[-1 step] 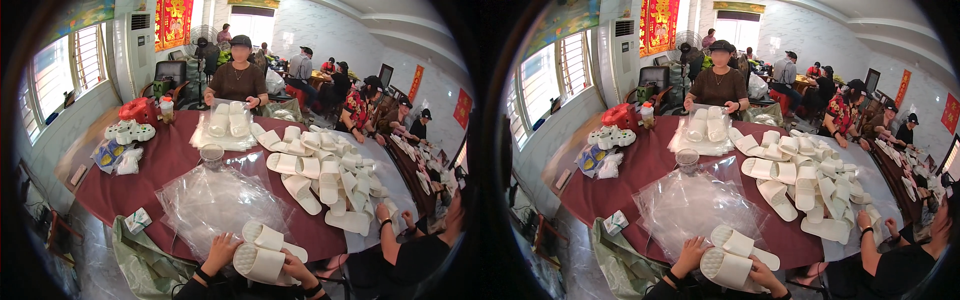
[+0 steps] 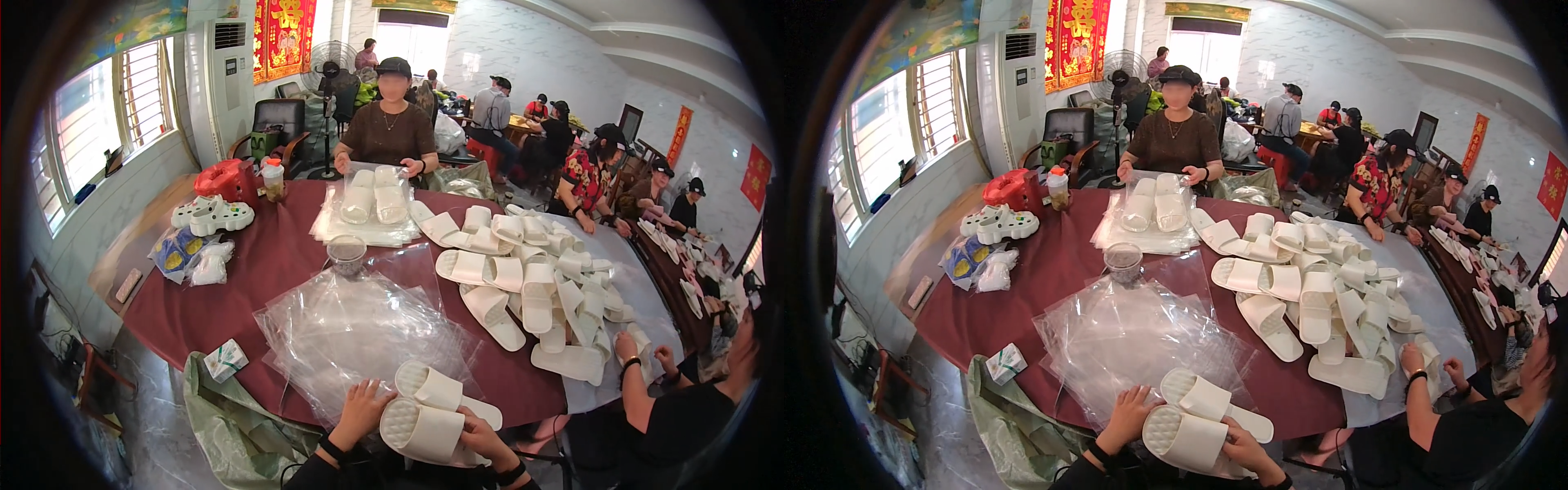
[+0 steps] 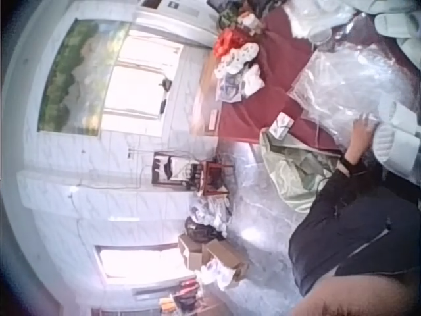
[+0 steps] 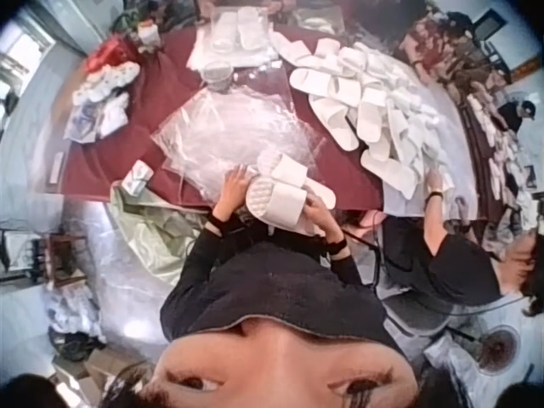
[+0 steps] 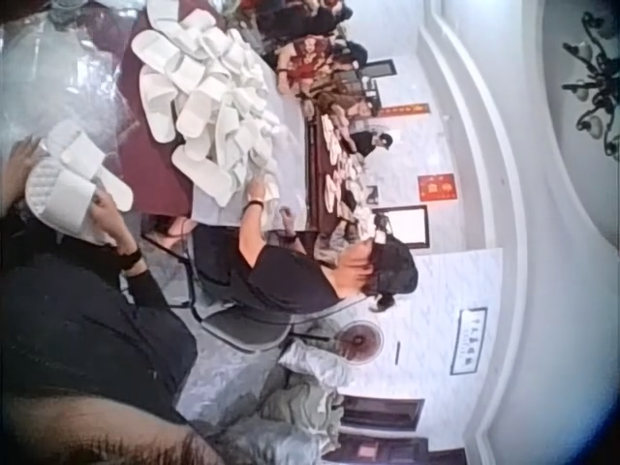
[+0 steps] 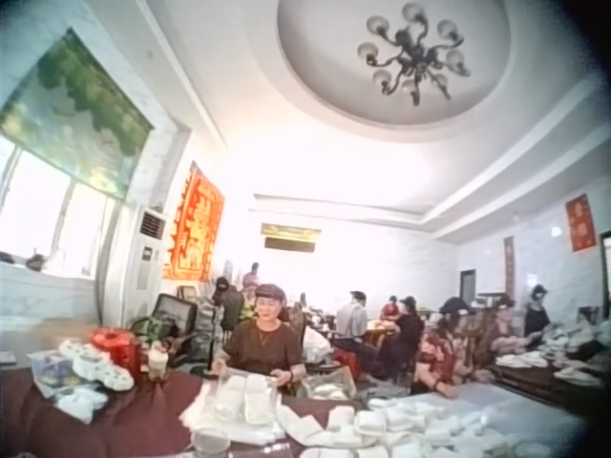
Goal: The recorder is packing manufactured slippers into individual plastic bags and then placing them into a larger green collection bag.
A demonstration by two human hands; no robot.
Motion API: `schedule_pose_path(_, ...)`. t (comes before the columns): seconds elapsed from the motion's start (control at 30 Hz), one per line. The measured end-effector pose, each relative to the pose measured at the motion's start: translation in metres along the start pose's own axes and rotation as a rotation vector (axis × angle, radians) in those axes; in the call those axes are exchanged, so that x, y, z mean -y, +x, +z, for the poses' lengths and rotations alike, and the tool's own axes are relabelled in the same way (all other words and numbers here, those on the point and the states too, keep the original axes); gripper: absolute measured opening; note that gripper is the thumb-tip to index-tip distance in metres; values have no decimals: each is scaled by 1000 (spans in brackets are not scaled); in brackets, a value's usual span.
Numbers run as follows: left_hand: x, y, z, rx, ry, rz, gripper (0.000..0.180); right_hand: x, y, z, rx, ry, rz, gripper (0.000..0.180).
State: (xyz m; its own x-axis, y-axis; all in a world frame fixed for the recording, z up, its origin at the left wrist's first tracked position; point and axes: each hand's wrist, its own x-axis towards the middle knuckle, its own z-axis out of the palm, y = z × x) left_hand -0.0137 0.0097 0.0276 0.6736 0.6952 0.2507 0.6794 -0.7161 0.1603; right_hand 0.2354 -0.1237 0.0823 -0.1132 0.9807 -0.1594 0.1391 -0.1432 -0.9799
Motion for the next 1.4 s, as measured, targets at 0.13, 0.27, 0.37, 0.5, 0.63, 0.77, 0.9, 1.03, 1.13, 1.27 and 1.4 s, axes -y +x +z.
schedule_pose_path(0.13, 1, 5, -3, -29, 21, -21, 43, 18, 4, 6, -9, 26, -3, 33)
schedule_pose_path(0.27, 5, 4, 4, -36, 23, -29, 47, 12, 4, 4, 3, -2, -6, 34)
schedule_pose_path(0.37, 8, 5, 7, -32, 32, -46, 50, 11, 4, 5, 37, -10, -40, 33)
schedule_pose_path(0.5, -4, 38, -42, -284, -554, -7, 48, 7, 4, 2, 61, 1, -22, 33)
schedule_pose_path(0.63, 10, 27, -19, -201, -250, -20, 49, 14, 3, 4, 101, -14, -68, 31)
schedule_pose_path(0.77, 13, 35, -37, -183, -228, -1, 41, 17, 1, 2, 109, -45, -39, 30)
schedule_pose_path(0.9, 11, 38, -39, -220, -506, -70, 26, 16, 0, 1, 109, -39, -65, 29)
schedule_pose_path(1.03, 31, 25, -4, -263, -201, 30, 33, 19, 2, 2, 127, -56, -104, 30)
schedule_pose_path(1.13, 14, 24, -22, -123, -35, -62, 19, 22, 0, 2, 119, -8, -69, 30)
schedule_pose_path(1.27, 21, 29, -9, -137, -7, -131, 23, 22, 0, 4, 170, 27, -96, 31)
schedule_pose_path(1.4, 37, 28, 0, -37, -150, -127, 33, 28, -3, 7, 275, 17, -125, 31)
